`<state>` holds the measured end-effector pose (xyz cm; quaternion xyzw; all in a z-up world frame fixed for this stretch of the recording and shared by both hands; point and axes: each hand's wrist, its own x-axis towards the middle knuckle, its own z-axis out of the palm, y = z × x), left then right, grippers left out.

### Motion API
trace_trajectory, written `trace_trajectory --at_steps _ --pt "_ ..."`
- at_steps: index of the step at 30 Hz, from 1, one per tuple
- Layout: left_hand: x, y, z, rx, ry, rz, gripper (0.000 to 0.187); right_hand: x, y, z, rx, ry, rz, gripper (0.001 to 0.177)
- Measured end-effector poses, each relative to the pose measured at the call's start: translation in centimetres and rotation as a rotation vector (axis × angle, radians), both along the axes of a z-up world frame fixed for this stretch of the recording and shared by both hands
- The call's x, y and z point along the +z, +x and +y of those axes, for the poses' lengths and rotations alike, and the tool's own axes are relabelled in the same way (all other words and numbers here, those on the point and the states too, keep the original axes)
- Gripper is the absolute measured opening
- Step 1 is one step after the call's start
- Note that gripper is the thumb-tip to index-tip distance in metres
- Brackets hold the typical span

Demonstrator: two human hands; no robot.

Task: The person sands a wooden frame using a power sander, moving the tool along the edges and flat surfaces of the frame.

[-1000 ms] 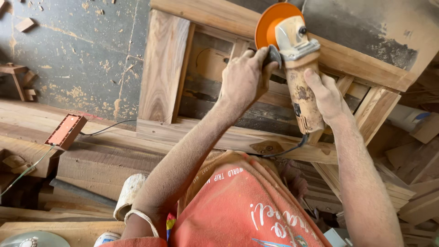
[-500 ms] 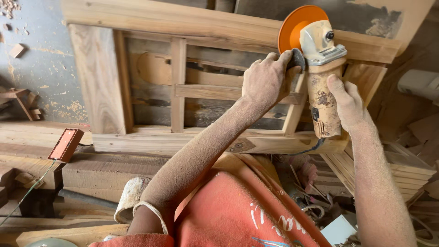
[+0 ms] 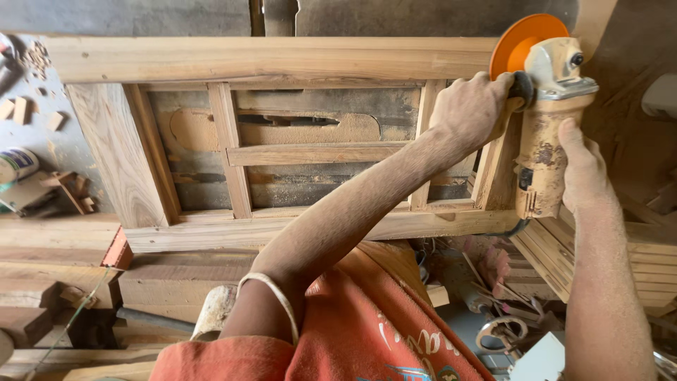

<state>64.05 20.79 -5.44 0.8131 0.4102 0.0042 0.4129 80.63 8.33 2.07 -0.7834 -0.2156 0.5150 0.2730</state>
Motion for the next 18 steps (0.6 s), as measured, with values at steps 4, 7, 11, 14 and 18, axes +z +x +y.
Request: trace_trajectory --at_steps 4,7,11,14,18 --pt "-0.3 2.4 0.0 -0.077 -0.008 0.047 0.050 -0.9 1.1 -1.7 -0.064 0.111 0.024 0.070" --pt "-0.3 0.7 -0.2 0.016 0.293 -0.025 0.047 -0.5 -0.5 -1.3 -0.129 0.091 0.055 0.065" --pt "0.5 -6.5 0.4 0.041 0.037 -0.012 0.040 0.6 -6.4 0.5 -0.028 -0.056 -0.028 0.067" --pt "1.4 -14.1 -0.1 0.167 0.147 -0.089 0.034 0.6 -11.9 1.6 0.082 -0.102 0.003 0.071" --pt "2.3 -23.1 -0.1 0.309 0.126 -0.125 0.040 -0.2 -18.9 3.5 0.222 0.020 0.096 0.077"
